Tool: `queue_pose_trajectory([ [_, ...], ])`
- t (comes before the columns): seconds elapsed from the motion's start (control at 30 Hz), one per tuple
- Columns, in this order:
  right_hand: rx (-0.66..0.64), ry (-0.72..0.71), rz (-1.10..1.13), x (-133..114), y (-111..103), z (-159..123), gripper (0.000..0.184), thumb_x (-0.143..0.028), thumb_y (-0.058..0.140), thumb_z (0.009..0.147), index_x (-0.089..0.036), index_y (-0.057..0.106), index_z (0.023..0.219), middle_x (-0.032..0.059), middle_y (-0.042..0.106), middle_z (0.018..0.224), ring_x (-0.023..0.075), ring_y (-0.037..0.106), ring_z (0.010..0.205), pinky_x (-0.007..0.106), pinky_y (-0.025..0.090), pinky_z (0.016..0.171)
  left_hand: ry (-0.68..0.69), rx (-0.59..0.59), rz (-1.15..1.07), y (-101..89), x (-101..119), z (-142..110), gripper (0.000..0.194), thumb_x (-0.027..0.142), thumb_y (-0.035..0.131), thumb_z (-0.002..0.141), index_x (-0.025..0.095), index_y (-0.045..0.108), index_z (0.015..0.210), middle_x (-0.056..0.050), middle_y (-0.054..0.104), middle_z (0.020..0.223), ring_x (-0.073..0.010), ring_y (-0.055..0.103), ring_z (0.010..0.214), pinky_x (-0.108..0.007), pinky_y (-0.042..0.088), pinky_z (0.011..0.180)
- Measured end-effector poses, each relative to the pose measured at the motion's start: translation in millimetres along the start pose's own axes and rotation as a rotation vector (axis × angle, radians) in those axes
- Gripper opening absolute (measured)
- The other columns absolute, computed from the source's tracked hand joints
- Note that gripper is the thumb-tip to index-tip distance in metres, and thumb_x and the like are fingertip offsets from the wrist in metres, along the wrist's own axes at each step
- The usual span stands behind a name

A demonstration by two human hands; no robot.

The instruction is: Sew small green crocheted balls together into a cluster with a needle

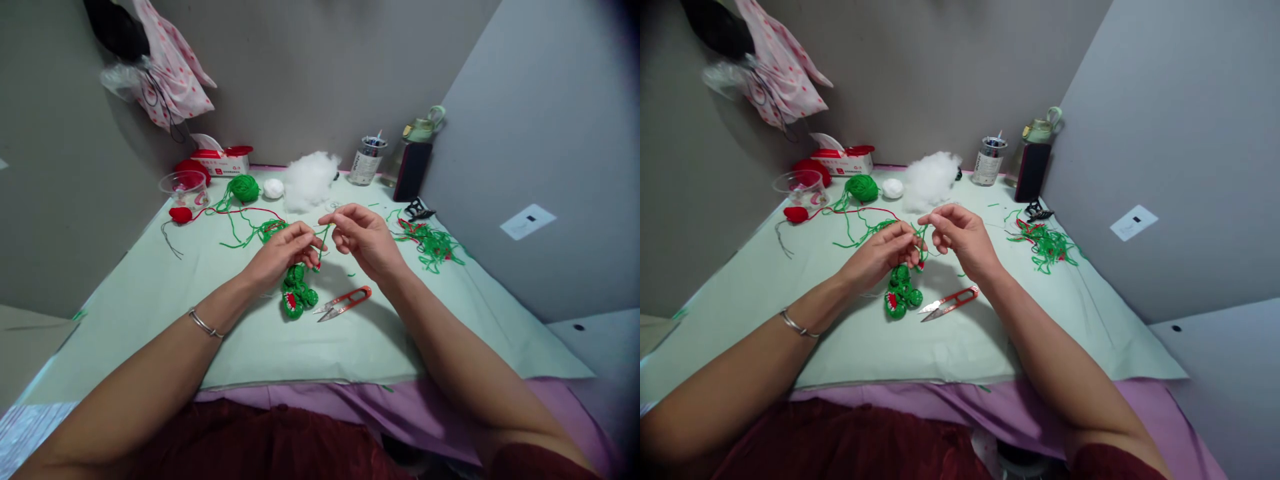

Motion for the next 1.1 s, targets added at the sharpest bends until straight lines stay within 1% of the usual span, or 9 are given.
queue_pose_trajectory([
  [0.1,-0.09,0.065,0.11,-4.1,2.8,-0.5,0.035,-0.045,0.082,0.079,-0.019,0.057,0.084,-0.0021,0.069,0.072,0.0046,0.047,0.044,0.018,0.03,0.04,0.02,-0.033,0.235,-2.8,4.2,-0.5,0.025,0.041,0.063,0.094,0.018,0.062,0.087,-0.002,0.065,0.088,-0.0112,0.058,0.073,-0.028,0.047,0.072],
  [0.2,-0.069,0.08,0.141,-7.9,-1.6,0.9,0.036,-0.042,0.084,0.078,-0.019,0.057,0.083,-0.0072,0.058,0.058,0.0026,0.039,0.04,0.017,0.024,0.039,0.03,-0.025,0.455,-14.1,19.3,-3.3,0.023,0.041,0.069,0.088,0.019,0.065,0.092,-0.003,0.066,0.093,-0.0154,0.059,0.084,-0.03,0.047,0.078],
  [0.33,0.008,0.075,0.123,-8.9,-10.2,3.5,0.037,-0.04,0.087,0.073,-0.017,0.059,0.082,-0.0082,0.053,0.056,0.0013,0.035,0.042,0.016,0.021,0.042,-0.112,-0.357,0.731,-22.0,32.4,-12.7,0.034,0.028,0.078,0.077,0.025,0.071,0.11,-0.004,0.068,0.12,-0.0235,0.06,0.111,-0.033,0.045,0.091],
  [0.43,0.009,0.077,0.08,-6.5,-11.9,4.3,0.037,-0.04,0.087,0.072,-0.016,0.062,0.085,-0.0075,0.054,0.058,0.0014,0.035,0.043,0.018,0.019,0.042,-0.191,-0.421,0.832,-29.9,33.2,-16.9,0.034,0.023,0.074,0.077,0.025,0.072,0.111,-0.003,0.071,0.112,-0.0221,0.062,0.103,-0.032,0.045,0.086],
  [0.53,-0.01,0.094,0.049,-3.2,-11.1,4.0,0.036,-0.04,0.086,0.073,-0.016,0.063,0.087,-0.0072,0.053,0.058,0.0019,0.035,0.044,0.018,0.018,0.043,-0.195,-0.419,0.81,-33.2,32.2,-17.7,0.024,0.027,0.074,0.08,0.022,0.07,0.103,-0.002,0.069,0.097,-0.0182,0.061,0.088,-0.028,0.044,0.074],
  [0.63,-0.024,0.118,0.017,-0.7,-10.1,3.1,0.033,-0.038,0.085,0.075,-0.016,0.063,0.086,-0.0067,0.054,0.058,0.0026,0.038,0.045,0.018,0.02,0.043,-0.165,-0.349,0.655,-35.9,37.8,-18.1,0.025,0.032,0.075,0.084,0.022,0.063,0.104,-0.001,0.066,0.091,-0.0156,0.06,0.081,-0.026,0.043,0.068],
  [0.83,-0.11,0.184,-0.07,2.3,-2.3,-0.8,0.032,-0.037,0.086,0.073,-0.016,0.064,0.083,-0.0056,0.056,0.058,0.0045,0.043,0.047,0.019,0.027,0.043,-0.022,-0.166,0.357,-43.5,51.2,-17.0,0.031,0.03,0.077,0.085,0.022,0.06,0.11,-0.002,0.069,0.097,-0.0156,0.067,0.085,-0.028,0.051,0.077],
  [0.97,-0.205,0.216,-0.151,4.8,8.5,-6.5,0.032,-0.039,0.083,0.076,-0.015,0.07,0.093,-0.0045,0.058,0.059,0.0067,0.048,0.052,0.019,0.032,0.045,0.016,-0.152,0.356,-41.0,45.7,-14.2,0.032,0.029,0.079,0.084,0.022,0.06,0.11,-0.002,0.069,0.097,-0.0148,0.066,0.085,-0.026,0.05,0.073],
  [1.1,-0.252,0.214,-0.246,7.4,12.9,-8.8,0.031,-0.04,0.082,0.075,-0.014,0.07,0.087,-0.003,0.06,0.059,0.0069,0.048,0.051,0.02,0.034,0.045,0.014,-0.162,0.372,-35.9,40.0,-13.3,0.032,0.029,0.079,0.084,0.023,0.06,0.108,-0.001,0.067,0.099,-0.0138,0.064,0.085,-0.024,0.049,0.071],
])
Point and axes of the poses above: each hand's wrist, its own z-axis towards the middle knuckle, its own y-axis out of the palm, x = y × z, the point moved 4 cm from there along z, towards the middle knuckle
